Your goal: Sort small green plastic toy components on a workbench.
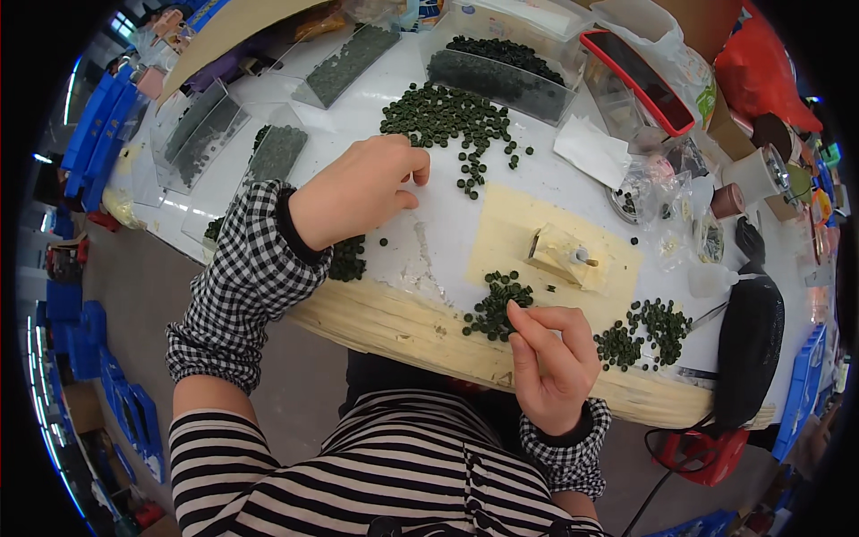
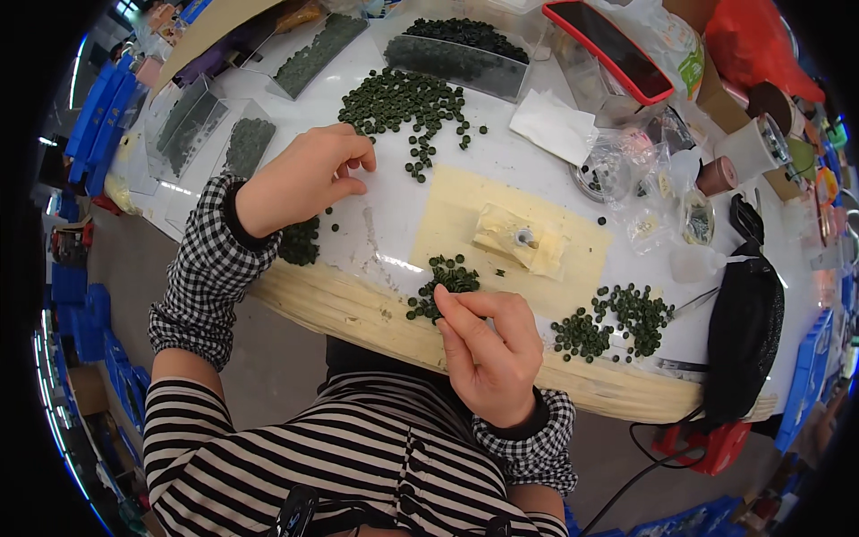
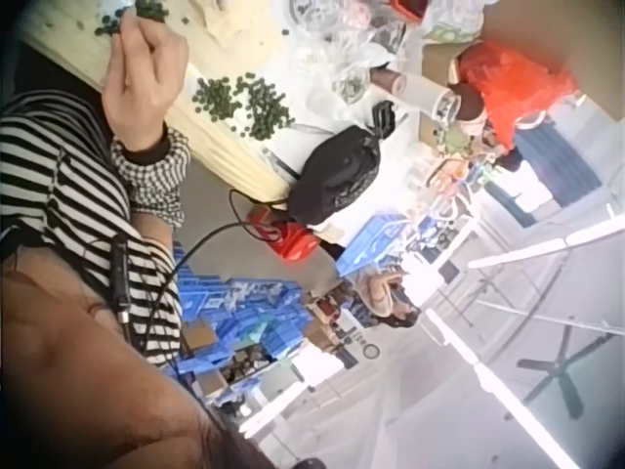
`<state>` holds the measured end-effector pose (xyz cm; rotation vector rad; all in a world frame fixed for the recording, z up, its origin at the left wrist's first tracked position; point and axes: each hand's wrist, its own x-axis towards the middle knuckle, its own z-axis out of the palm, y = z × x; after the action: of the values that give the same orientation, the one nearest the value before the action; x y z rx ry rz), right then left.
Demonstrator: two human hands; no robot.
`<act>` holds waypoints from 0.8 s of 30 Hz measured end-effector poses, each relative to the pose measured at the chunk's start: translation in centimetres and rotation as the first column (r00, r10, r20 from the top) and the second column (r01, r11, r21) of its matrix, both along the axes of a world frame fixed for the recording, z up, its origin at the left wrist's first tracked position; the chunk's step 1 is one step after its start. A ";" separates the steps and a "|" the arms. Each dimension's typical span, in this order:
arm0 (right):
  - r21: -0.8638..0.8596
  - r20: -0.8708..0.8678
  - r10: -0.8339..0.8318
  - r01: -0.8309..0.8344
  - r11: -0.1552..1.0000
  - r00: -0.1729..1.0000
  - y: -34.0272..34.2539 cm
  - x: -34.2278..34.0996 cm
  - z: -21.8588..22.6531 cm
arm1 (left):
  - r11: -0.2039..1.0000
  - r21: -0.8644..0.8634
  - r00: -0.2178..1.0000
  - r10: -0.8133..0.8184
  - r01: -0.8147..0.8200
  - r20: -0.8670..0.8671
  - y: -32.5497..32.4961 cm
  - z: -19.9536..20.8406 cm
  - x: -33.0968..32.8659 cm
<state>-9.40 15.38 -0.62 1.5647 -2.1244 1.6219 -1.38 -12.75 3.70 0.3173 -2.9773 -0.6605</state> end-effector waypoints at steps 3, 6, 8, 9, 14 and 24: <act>0.013 -0.005 -0.003 0.003 1.000 1.000 0.0 0.1 0.1 | 0.996 0.089 0.999 0.011 -0.015 0.038 -1.4 -0.4 -0.1; 0.019 0.021 -0.028 0.028 0.999 0.999 0.2 0.2 0.1 | 0.980 0.199 1.000 0.021 -0.024 0.018 -1.3 -0.1 0.6; 0.003 0.028 -0.062 0.062 0.998 0.998 0.4 0.2 0.1 | 0.964 0.255 0.995 0.062 -0.079 0.076 -1.3 -0.1 0.9; -0.013 0.021 -0.083 0.083 0.996 0.996 0.5 0.1 0.1 | 0.954 0.280 0.991 0.083 -0.110 0.108 -1.3 -0.1 1.1; -0.020 0.018 -0.307 0.307 0.951 0.952 2.9 -0.9 0.3 | 0.944 0.322 0.991 0.032 -0.072 0.127 -1.2 0.2 2.3; 0.166 -0.226 -0.495 0.534 0.829 0.839 7.7 -3.4 0.4 | 0.942 0.322 0.994 0.063 -0.089 0.090 -0.4 0.0 2.6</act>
<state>-12.83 23.09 -0.23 0.9790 -2.4094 1.0593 1.21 -13.14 3.70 0.4863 -2.8998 -1.1592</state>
